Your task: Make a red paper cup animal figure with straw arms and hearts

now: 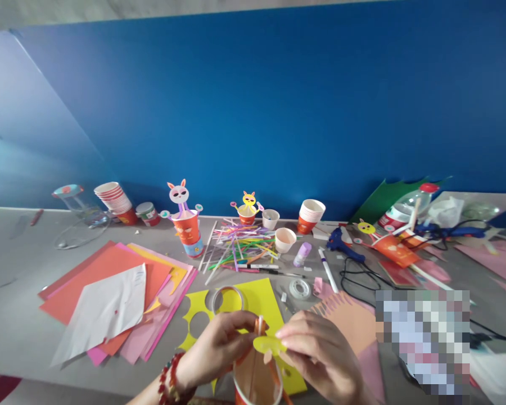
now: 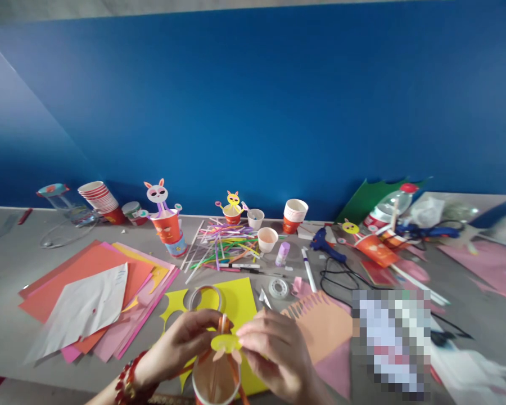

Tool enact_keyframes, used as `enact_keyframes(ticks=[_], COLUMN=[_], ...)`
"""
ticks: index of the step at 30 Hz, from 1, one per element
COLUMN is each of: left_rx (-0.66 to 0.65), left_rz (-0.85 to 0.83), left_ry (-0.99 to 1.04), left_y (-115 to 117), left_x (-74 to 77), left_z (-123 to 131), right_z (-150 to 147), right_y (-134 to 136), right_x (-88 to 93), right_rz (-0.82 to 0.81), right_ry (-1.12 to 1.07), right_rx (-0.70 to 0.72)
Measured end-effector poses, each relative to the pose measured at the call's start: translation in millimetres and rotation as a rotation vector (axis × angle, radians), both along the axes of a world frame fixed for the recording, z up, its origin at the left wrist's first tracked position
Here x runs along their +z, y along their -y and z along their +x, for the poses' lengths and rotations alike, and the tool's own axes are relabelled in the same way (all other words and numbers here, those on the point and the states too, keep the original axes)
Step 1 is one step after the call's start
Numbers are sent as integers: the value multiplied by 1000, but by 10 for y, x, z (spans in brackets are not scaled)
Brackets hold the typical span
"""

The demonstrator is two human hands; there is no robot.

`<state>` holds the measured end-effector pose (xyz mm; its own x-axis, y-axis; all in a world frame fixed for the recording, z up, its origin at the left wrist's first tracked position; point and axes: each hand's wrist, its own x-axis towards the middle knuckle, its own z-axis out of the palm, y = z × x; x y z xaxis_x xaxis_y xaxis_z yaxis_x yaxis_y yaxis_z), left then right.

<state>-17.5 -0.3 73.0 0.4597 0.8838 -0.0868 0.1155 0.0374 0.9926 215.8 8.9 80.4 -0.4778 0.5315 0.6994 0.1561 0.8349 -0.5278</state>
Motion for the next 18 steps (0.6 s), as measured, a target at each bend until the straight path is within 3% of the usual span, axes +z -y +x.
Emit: enact_keyframes(ticks=[9,13,18], left_rx=[1,2,4], left_rz=[-38,-52,-100], left_ry=[95,141,215], left_y=[19,9,-4], left_x=[-151,-111,-108], left_z=[3,23,30], right_z=[-176,-254,-267], right_y=[68,73,78], right_x=[-350,-394,-422], right_rz=[-615,-725,-744], right_ry=[-236,-256,-256], right_rx=[-189,-197,-233])
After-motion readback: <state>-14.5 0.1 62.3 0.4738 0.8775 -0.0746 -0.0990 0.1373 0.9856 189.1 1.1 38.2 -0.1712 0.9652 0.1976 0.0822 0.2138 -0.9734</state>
